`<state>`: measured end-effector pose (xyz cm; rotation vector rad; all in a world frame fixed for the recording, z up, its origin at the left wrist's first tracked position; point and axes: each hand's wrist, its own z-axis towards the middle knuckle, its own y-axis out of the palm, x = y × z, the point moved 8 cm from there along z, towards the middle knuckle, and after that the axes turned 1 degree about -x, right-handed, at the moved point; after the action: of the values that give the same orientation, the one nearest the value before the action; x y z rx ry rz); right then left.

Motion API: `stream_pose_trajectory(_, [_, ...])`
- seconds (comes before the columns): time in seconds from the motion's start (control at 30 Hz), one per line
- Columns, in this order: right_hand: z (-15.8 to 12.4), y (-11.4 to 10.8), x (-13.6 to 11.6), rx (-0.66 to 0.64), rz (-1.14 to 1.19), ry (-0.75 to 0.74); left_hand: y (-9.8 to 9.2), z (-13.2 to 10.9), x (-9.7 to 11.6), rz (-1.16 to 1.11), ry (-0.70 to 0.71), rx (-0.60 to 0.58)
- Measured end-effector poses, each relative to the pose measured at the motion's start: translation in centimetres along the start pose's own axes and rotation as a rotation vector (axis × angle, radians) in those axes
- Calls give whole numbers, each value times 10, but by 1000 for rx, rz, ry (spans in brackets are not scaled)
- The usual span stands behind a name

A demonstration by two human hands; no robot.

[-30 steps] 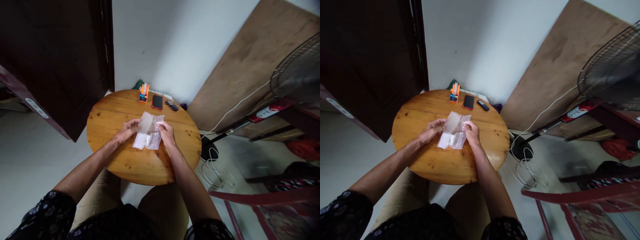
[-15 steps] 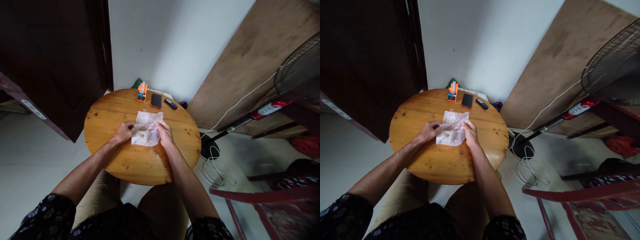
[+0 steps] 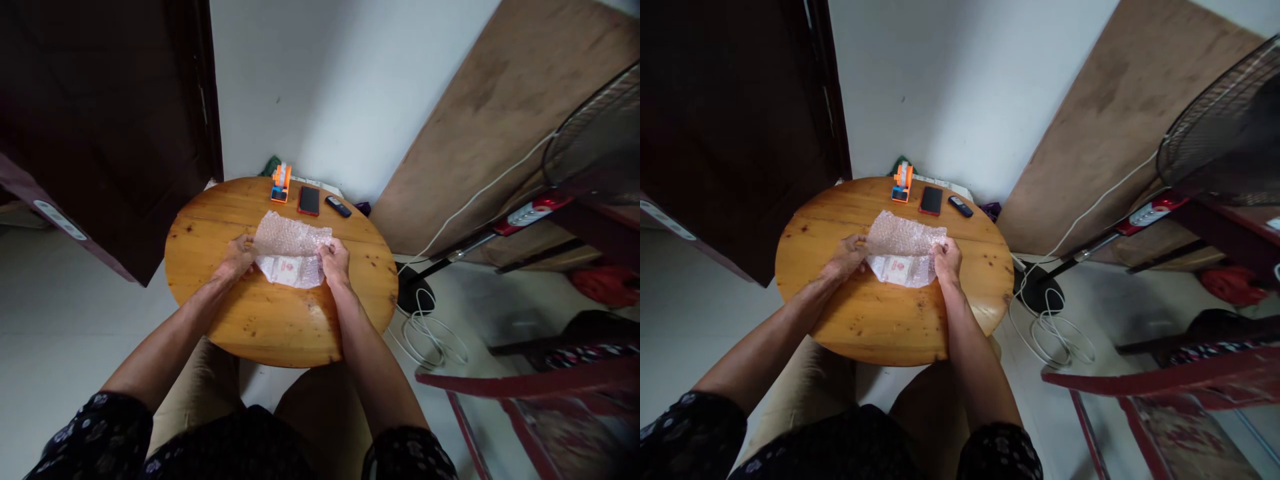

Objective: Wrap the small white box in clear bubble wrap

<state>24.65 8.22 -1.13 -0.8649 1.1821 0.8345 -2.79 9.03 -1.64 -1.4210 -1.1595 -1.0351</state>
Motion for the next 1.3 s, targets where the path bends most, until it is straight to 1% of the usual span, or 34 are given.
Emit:
stream_pose_trajectory(0.1, [6,1,3,6,-15,-5,-1,2,-1,11,16,2])
stream_pose_trajectory(0.17, [12,0,7,24,-39,-12,-4,7,-2,21,59,28])
stream_pose_trajectory(0.23, [17,-2,6,60,-85,-55,-11,9,2,53,154,102])
stream_pose_trajectory(0.3, [18,-8,1,114,-145,-126,-18,4,12,113,299,196])
stream_pose_trajectory(0.33, [16,-10,-4,138,-168,-164,-20,-1,19,150,379,219])
stream_pose_trajectory(0.37, [12,-12,-10,149,-181,-198,-19,-6,26,189,455,216])
stream_pose_trajectory(0.4, [7,-12,-16,139,-187,-230,-15,-12,33,225,518,185])
stream_pose_trajectory(0.43, [1,-11,-23,111,-185,-259,-10,-18,38,257,567,128])
stream_pose_trajectory(0.5, [-13,-2,-36,-16,-179,-305,3,-26,44,312,614,-5])
stream_pose_trajectory(0.57, [-26,11,-46,-177,-179,-330,12,-28,41,341,589,-112])
stream_pose_trajectory(0.63, [-34,21,-50,-299,-179,-333,15,-25,34,353,540,-156])
stream_pose_trajectory(0.7, [-34,25,-49,-353,-191,-306,15,-23,31,363,509,-151])
stream_pose_trajectory(0.77, [-30,22,-44,-358,-181,-242,12,-22,30,356,484,-136])
stream_pose_trajectory(0.83, [-27,18,-40,-397,-93,-140,9,-22,33,319,455,-133])
stream_pose_trajectory(0.87, [-28,18,-39,-453,-26,-85,8,-22,35,286,450,-132])
stream_pose_trajectory(0.9, [-32,20,-40,-543,39,-32,6,-23,37,247,450,-129])
stream_pose_trajectory(0.93, [-39,24,-42,-665,92,18,4,-23,39,206,450,-129])
stream_pose_trajectory(0.97, [-49,28,-45,-814,116,59,3,-23,39,167,444,-138])
stream_pose_trajectory(1.03, [-73,36,-47,-1105,72,147,6,-21,34,119,381,-209])
stream_pose_trajectory(1.07, [-83,37,-45,-1209,11,190,10,-20,29,119,327,-267])
stream_pose_trajectory(1.1, [-90,37,-42,-1274,-61,229,14,-20,24,136,273,-330])
stream_pose_trajectory(1.13, [-92,36,-38,-1301,-131,257,17,-21,19,166,226,-387])
stream_pose_trajectory(1.2, [-89,35,-31,-1273,-221,270,20,-23,12,240,173,-449])
stream_pose_trajectory(1.23, [-84,35,-30,-1225,-230,250,19,-23,12,290,183,-443])
stream_pose_trajectory(1.3, [-66,32,-32,-1058,-187,163,14,-22,16,394,246,-372])
